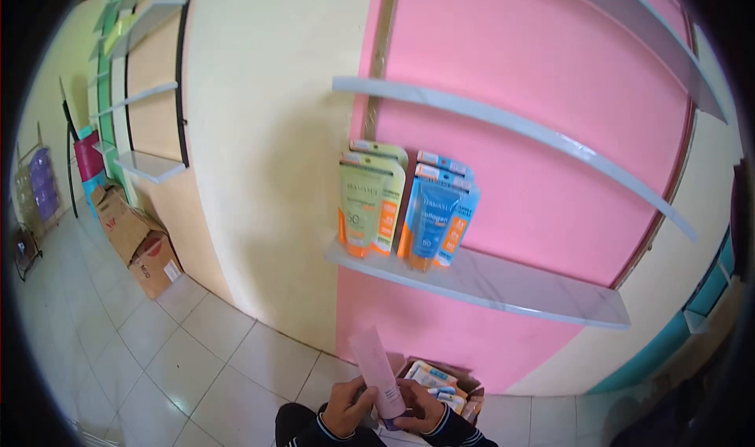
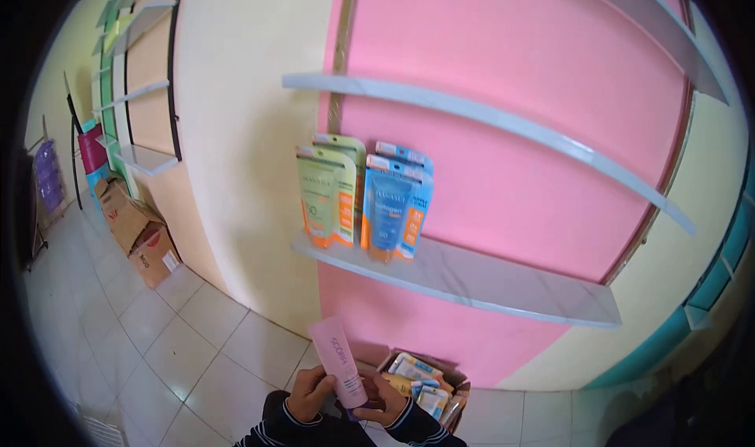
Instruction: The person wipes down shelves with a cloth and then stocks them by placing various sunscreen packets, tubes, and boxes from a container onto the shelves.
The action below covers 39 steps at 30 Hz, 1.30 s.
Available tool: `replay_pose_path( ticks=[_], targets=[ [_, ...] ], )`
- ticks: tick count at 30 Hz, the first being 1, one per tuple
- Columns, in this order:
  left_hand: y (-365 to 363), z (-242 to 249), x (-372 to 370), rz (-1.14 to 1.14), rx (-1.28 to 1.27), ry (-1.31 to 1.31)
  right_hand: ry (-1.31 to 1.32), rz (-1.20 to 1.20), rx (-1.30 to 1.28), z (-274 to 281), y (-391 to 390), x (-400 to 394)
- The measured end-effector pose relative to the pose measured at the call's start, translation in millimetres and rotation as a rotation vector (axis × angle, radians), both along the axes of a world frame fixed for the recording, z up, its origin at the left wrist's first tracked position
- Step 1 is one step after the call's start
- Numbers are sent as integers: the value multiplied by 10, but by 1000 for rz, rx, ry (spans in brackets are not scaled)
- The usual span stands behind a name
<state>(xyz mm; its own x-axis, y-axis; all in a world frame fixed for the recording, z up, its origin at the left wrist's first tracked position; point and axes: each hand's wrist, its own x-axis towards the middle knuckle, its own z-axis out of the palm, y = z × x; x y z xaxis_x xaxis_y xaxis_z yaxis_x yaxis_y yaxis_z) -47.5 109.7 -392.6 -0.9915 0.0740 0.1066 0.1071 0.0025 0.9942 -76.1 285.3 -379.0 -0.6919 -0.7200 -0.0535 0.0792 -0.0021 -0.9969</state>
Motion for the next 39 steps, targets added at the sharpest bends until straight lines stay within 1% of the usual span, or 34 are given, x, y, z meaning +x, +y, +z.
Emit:
replay_pose_path(
  ticks=[1,2,4,5,6,7,8,9,10,11,12,13,14,15,16,18,19,20,21,22,24,25,27,28,30,31,32,34,36,37,38,39],
  targets=[
    [-9,44,-15,29,48,71,-20,70,-43,129,-19,-48],
    [-3,95,-35,33,48,89,-2,75,-42,209,-47,-84],
    [7,228,-34,91,149,278,12,132,-133,295,-119,-67],
    [9,260,-16,94,147,251,137,129,-61,285,-128,-74],
    [-10,280,-10,115,75,279,121,114,-69,295,-174,-25],
    [-11,287,18,125,4,294,208,62,-43,252,-212,37],
    [-22,290,69,117,110,188,286,5,-14,195,-230,94],
    [-50,270,131,111,210,70,239,30,19,189,-220,109],
    [-81,165,188,157,256,50,184,56,49,150,-191,113],
    [-114,33,249,207,299,25,94,-11,-143,-179,-149,42],
    [-148,-66,337,258,408,-32,5,-95,-331,-686,-87,-66],
    [-169,-140,432,319,510,-89,308,-245,-92,-1094,146,-237],
    [-155,-153,512,420,597,-165,397,-402,140,-973,285,-221],
    [-205,-220,560,371,582,-175,242,-609,204,-1423,537,-352],
    [-282,-284,598,325,573,-173,112,-759,376,-1771,763,-425],
    [-355,-376,640,294,568,-217,160,-743,745,-2112,1079,-434],
    [-392,-427,638,283,587,-245,151,-736,750,-2247,1069,-478],
    [-402,-446,644,273,606,-273,410,-590,910,-2346,1051,-499],
    [-374,-419,651,338,592,-311,668,-425,1055,-2439,1049,-494],
    [-380,-428,637,347,593,-317,665,-414,1054,-2400,929,-498],
    [-403,-438,622,284,557,-294,782,-98,1373,-2202,520,-464],
    [-408,-447,622,291,558,-301,779,-89,1371,-2328,454,-438],
    [-421,-463,600,205,537,-331,757,56,1389,-2702,380,-408],
    [-412,-460,580,214,539,-331,762,65,1387,-2761,365,-434],
    [-380,-445,566,162,654,-344,771,66,1424,-2886,348,-447],
    [-385,-446,570,169,653,-348,693,84,1436,-2815,345,-478],
    [-387,-450,562,155,668,-359,696,90,1435,-2669,348,-480],
    [-376,-462,544,148,687,-369,439,-76,1257,-2306,360,-474],
    [-346,-480,504,223,603,-398,61,-190,1166,-1724,326,-438],
    [-316,-510,466,222,544,-390,29,-289,1022,-1685,299,-374],
    [-292,-584,420,217,552,-389,-3,-387,878,-1657,250,-251],
    [-257,-690,382,258,512,-418,113,-332,740,-1547,183,-99]
  ],
)
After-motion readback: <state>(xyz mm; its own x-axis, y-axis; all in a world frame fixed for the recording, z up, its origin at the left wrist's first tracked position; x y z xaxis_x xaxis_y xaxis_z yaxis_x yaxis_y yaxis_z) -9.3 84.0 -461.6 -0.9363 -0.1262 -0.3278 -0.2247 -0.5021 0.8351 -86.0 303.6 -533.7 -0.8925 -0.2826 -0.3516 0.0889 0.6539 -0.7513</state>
